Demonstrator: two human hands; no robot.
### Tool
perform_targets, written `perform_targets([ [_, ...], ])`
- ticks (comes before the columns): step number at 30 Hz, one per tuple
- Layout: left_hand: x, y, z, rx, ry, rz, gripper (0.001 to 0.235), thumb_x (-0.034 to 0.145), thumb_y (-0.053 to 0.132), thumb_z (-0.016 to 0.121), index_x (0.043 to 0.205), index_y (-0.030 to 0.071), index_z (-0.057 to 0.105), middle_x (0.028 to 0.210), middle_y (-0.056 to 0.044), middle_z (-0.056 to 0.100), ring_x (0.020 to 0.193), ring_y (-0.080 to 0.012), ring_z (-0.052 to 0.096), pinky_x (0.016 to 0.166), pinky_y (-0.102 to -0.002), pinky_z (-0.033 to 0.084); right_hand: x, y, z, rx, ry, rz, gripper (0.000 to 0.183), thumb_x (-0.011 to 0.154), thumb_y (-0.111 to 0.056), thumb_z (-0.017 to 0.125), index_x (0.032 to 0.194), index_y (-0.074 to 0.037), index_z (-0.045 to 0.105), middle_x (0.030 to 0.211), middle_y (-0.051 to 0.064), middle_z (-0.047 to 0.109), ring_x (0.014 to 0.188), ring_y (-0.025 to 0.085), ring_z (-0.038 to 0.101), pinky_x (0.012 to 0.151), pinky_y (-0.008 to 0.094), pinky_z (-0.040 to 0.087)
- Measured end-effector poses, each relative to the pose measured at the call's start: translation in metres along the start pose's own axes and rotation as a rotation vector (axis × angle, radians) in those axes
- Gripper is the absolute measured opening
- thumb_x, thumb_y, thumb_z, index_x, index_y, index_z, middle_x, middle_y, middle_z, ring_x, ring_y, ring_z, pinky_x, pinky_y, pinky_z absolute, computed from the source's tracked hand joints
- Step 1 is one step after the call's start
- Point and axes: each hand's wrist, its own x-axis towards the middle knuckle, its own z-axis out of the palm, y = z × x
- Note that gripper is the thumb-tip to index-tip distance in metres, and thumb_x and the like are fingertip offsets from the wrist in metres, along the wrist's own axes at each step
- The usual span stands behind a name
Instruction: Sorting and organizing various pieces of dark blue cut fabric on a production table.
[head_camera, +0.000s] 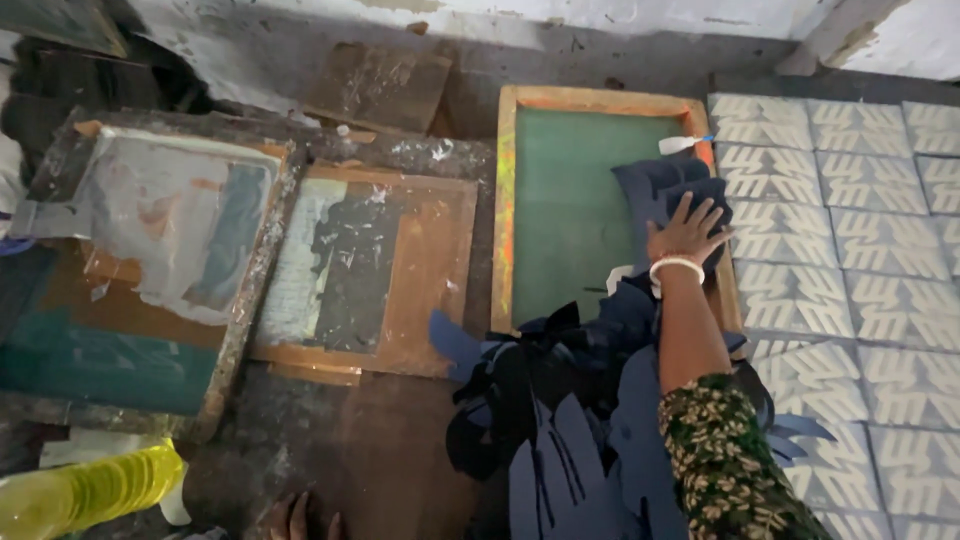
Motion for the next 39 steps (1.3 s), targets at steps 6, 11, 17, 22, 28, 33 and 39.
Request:
perform_targets([
  [6,0.036,0.084,-0.087,0.24,-0.309,-0.226,0.068,0.082,0.056,0.065,0.139,0.019,0.061,0.147,-0.011,0.054,0.132,-0.038,0.054,0.115,-0.059,0.039,-0.018,0.005,-0.101,0.231,-0.157,-0.066,0.09,0.095,-0.067,0.056,0.165,-0.025,0.02,0.168,0.023,0.019,0.152,0.045,0.023,0.115,0.074,0.016],
  [11,0.041,0.091,-0.096,0.256,-0.296,-0.232,0.067,0.089,0.06,0.058,0.146,0.027,0.056,0.154,-0.008,0.052,0.143,-0.0396,0.048,0.115,-0.06,0.036,-0.077,0.041,-0.18,0.539,-0.158,-0.435,0.051,0.095,-0.048,0.066,0.131,-0.011,0.069,0.122,0.017,0.073,0.113,0.04,0.067,0.093,0.052,0.053],
  [17,0.042,0.089,-0.096,0.249,-0.348,-0.23,0.066,0.093,0.058,0.058,0.148,0.022,0.056,0.153,-0.013,0.052,0.137,-0.0427,0.048,0.113,-0.062,0.033,-0.245,0.112,-0.248,0.469,-0.309,-0.405,0.036,0.093,-0.044,0.068,0.106,-0.013,0.08,0.1,0.017,0.076,0.093,0.039,0.072,0.082,0.049,0.057],
  [22,0.045,0.11,-0.116,0.097,-0.204,-0.139,0.057,0.095,0.048,0.061,0.141,0.015,0.06,0.15,-0.014,0.055,0.134,-0.0424,0.05,0.112,-0.062,0.033,-0.374,0.107,-0.282,0.441,-0.217,-0.4,0.052,0.07,-0.051,0.082,0.105,-0.012,0.079,0.104,0.012,0.075,0.099,0.033,0.07,0.08,0.046,0.056],
  [28,0.07,0.224,-0.114,-0.605,-0.159,0.229,0.026,0.093,0.016,0.068,0.118,0.009,0.07,0.121,-0.013,0.067,0.117,-0.0357,0.061,0.103,-0.048,0.047,-0.416,0.122,-0.226,0.436,0.036,-0.307,0.032,0.084,-0.04,0.077,0.106,-0.017,0.075,0.123,0.002,0.069,0.118,0.029,0.062,0.098,0.045,0.054],
  [33,0.077,0.335,-0.123,-1.115,-0.587,0.305,0.021,0.09,0.009,0.069,0.11,0.005,0.072,0.103,-0.011,0.07,0.09,-0.0213,0.071,0.076,-0.033,0.058,-0.432,0.095,-0.274,0.35,0.129,-0.368,0.04,0.068,-0.043,0.085,0.094,-0.013,0.075,0.112,0.004,0.071,0.112,0.032,0.061,0.089,0.05,0.047],
  [39,0.059,0.385,-0.128,-1.294,-0.936,0.156,0.022,0.094,0.012,0.064,0.112,0.006,0.075,0.087,-0.005,0.073,0.073,-0.0097,0.065,0.065,-0.027,0.052,-0.426,0.106,-0.251,0.418,0.109,-0.313,0.021,0.076,-0.032,0.08,0.086,-0.013,0.078,0.1,0.007,0.076,0.101,0.031,0.068,0.089,0.042,0.053],
])
